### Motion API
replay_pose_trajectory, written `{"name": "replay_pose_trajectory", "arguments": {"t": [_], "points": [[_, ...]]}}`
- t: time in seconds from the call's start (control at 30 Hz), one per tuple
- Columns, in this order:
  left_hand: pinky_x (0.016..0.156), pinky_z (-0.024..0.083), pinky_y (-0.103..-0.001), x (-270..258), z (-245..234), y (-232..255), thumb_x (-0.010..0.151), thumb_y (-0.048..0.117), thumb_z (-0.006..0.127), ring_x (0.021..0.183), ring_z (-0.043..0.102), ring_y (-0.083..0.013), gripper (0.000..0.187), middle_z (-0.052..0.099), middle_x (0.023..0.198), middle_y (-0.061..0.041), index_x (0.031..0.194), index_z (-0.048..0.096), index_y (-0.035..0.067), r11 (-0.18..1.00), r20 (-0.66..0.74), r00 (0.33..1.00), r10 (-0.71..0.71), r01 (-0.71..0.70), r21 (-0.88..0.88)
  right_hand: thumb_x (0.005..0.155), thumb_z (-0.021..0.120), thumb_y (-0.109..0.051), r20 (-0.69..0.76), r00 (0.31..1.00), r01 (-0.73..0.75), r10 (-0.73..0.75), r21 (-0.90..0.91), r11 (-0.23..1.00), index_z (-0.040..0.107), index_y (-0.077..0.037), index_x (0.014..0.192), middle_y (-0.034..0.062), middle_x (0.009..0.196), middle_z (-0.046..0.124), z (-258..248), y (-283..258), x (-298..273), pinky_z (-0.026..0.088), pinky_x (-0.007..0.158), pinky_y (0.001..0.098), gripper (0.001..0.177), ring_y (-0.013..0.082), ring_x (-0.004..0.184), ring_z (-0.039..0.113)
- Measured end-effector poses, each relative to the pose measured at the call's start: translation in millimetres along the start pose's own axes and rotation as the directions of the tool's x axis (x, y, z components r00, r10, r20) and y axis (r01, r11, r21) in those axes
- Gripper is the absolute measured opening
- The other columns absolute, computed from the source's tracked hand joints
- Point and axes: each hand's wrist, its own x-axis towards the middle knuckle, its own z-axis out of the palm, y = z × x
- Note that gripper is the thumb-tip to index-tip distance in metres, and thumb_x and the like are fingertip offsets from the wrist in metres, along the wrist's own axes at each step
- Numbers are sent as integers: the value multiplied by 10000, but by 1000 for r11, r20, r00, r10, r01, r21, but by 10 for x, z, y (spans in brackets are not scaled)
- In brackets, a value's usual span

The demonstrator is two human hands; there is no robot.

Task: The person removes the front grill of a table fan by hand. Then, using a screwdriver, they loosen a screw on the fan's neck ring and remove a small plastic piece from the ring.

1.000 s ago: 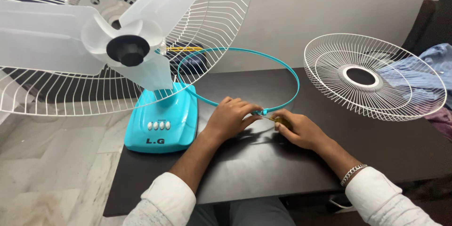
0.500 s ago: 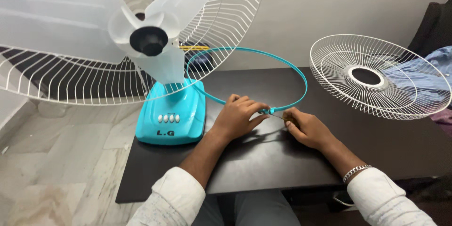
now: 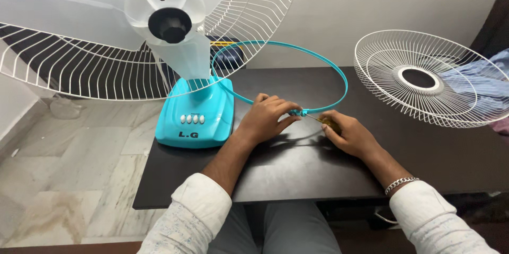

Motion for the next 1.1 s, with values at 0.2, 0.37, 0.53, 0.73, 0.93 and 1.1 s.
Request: {"name": "replay_pose_trajectory", "arguments": {"t": [0.2, 0.37, 0.53, 0.73, 0.93, 1.1], "points": [[925, 375, -351, -14, 22, 2, 959, 359, 714, 889, 675, -143, 250, 744, 933, 38, 1173, 744, 235, 998, 31, 999, -15, 17, -66, 951, 622, -174, 8, 999, -45, 46, -6, 999, 630, -63, 1206, 68, 714, 698, 7, 95, -15, 523, 610, 342, 278, 172, 608, 674], [952, 337, -355, -26, -5, 7, 955, 322, 727, 887, 665, -125, 239, 745, 949, 46, 1180, 745, 244, 995, -17, 1000, -6, 5, -98, 932, 643, -162, -17, 1000, 14, -14, -29, 999, 646, -84, 1218, 69, 751, 741, 8, 125, -36, 556, 617, 327, 296, 159, 624, 713], [911, 325, -341, -19, -47, -6, 927, 353, 751, 874, 662, -109, 276, 745, 930, 63, 1178, 746, 240, 992, -28, 999, -27, 23, -125, 892, 686, -99, -49, 998, 40, -39, 30, 999, 617, -86, 1261, 65, 908, 803, 6, 110, -46, 604, 630, 276, 376, 113, 686, 765], [890, 333, -330, -19, -56, -6, 884, 433, 779, 856, 658, -94, 316, 749, 920, 75, 1143, 763, 253, 991, -39, 997, -71, 66, -119, 890, 694, -48, -105, 987, 133, -124, 88, 987, 632, -67, 1228, 67, 1020, 815, 34, 117, -75, 597, 624, 261, 344, 93, 696, 743], [872, 312, -348, -1, -35, -8, 833, 475, 794, 796, 635, -94, 317, 735, 815, 79, 1086, 813, 286, 999, -39, 998, -46, 46, 4, 896, 707, -84, -55, 993, 105, -103, 44, 993, 656, -81, 1225, 46, 1007, 818, 33, 118, -45, 599, 659, 259, 333, 71, 732, 765], [858, 309, -349, 4, -22, -5, 831, 499, 790, 789, 630, -84, 296, 738, 816, 86, 1036, 824, 288, 999, -29, 998, -49, 49, 9, 904, 703, -101, -41, 989, 145, -143, 59, 988, 674, -63, 1226, 72, 1007, 823, 21, 50, -48, 622, 658, 260, 325, 90, 752, 783]]}}
